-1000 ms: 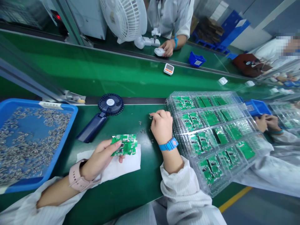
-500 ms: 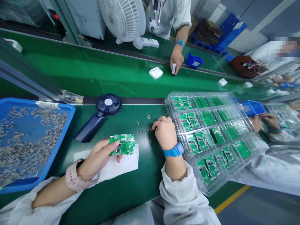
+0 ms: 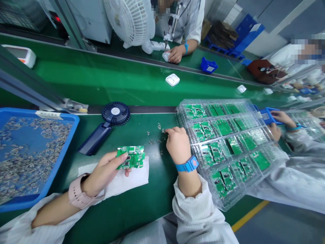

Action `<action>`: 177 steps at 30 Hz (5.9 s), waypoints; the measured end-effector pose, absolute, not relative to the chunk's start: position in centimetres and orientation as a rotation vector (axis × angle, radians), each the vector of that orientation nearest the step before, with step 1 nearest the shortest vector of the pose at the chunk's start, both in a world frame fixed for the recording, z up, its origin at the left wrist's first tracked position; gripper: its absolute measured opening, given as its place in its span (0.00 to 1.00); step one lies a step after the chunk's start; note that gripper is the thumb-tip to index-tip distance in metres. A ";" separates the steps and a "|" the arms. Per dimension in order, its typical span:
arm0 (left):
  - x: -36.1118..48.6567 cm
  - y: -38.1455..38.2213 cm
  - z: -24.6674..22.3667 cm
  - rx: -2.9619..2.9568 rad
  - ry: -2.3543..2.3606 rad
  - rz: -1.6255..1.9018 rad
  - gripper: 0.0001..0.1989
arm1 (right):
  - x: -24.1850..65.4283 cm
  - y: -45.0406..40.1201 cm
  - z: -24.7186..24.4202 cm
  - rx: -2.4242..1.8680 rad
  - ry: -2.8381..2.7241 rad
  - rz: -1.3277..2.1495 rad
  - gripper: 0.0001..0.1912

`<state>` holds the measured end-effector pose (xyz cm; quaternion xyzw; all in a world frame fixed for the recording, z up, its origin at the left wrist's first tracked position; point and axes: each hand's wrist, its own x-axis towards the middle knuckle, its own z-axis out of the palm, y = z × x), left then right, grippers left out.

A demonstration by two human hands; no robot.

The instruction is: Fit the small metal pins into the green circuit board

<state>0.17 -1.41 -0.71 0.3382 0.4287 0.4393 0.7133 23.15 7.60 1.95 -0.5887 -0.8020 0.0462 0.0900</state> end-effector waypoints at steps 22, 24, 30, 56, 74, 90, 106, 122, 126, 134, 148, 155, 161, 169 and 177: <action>-0.1 -1.5 -1.4 0.780 0.936 0.980 0.17 | 24.5 3.5 1.9 -1.656 -2.548 0.074 0.29; -0.1 -1.5 -1.5 0.791 0.938 0.983 0.17 | 25.3 1.5 1.9 -1.619 -2.549 0.084 0.28; -0.2 -1.5 -1.8 0.829 0.954 0.995 0.18 | 27.9 -3.8 2.4 -1.512 -2.447 0.257 0.15; 0.2 -1.3 -1.1 0.777 0.963 1.013 0.16 | 24.1 -10.8 1.9 -1.676 -2.216 0.548 0.08; 0.2 -1.2 -1.2 0.778 0.971 1.024 0.16 | 24.7 -11.2 1.4 -1.813 -2.099 0.544 0.07; 0.2 -1.3 -1.0 0.794 0.980 1.018 0.16 | 24.0 -10.7 1.4 -1.704 -2.179 0.688 0.06; 0.3 -1.3 -1.1 0.758 0.965 1.024 0.16 | 24.2 -10.1 0.5 -1.388 -2.122 0.725 0.09; 0.2 -1.2 -0.9 0.652 1.105 1.254 0.14 | 16.8 3.2 5.5 -1.066 -2.265 0.560 0.05; 0.3 -1.2 -0.3 0.671 1.174 1.230 0.15 | 16.7 3.4 4.0 -1.053 -2.252 0.631 0.04; 0.2 -1.0 0.3 0.765 1.274 1.188 0.18 | 17.0 3.2 2.9 -1.088 -2.290 0.715 0.05; 0.3 -0.8 0.4 0.740 1.289 1.186 0.17 | 16.7 2.8 2.5 -0.986 -2.439 0.429 0.09; 0.4 -0.7 0.5 0.726 1.325 1.171 0.18 | 16.4 2.3 1.9 -0.943 -2.448 0.297 0.13; 0.4 -0.7 0.5 0.749 1.340 1.164 0.18 | 16.5 2.5 1.4 -0.949 -2.413 0.355 0.12; 0.4 -0.7 0.4 0.688 1.310 1.163 0.17 | 16.1 2.6 1.2 -0.961 -2.302 0.562 0.07; 0.3 -1.0 -0.1 0.493 1.145 1.224 0.13 | 20.1 4.8 3.8 -1.271 -2.046 0.376 0.04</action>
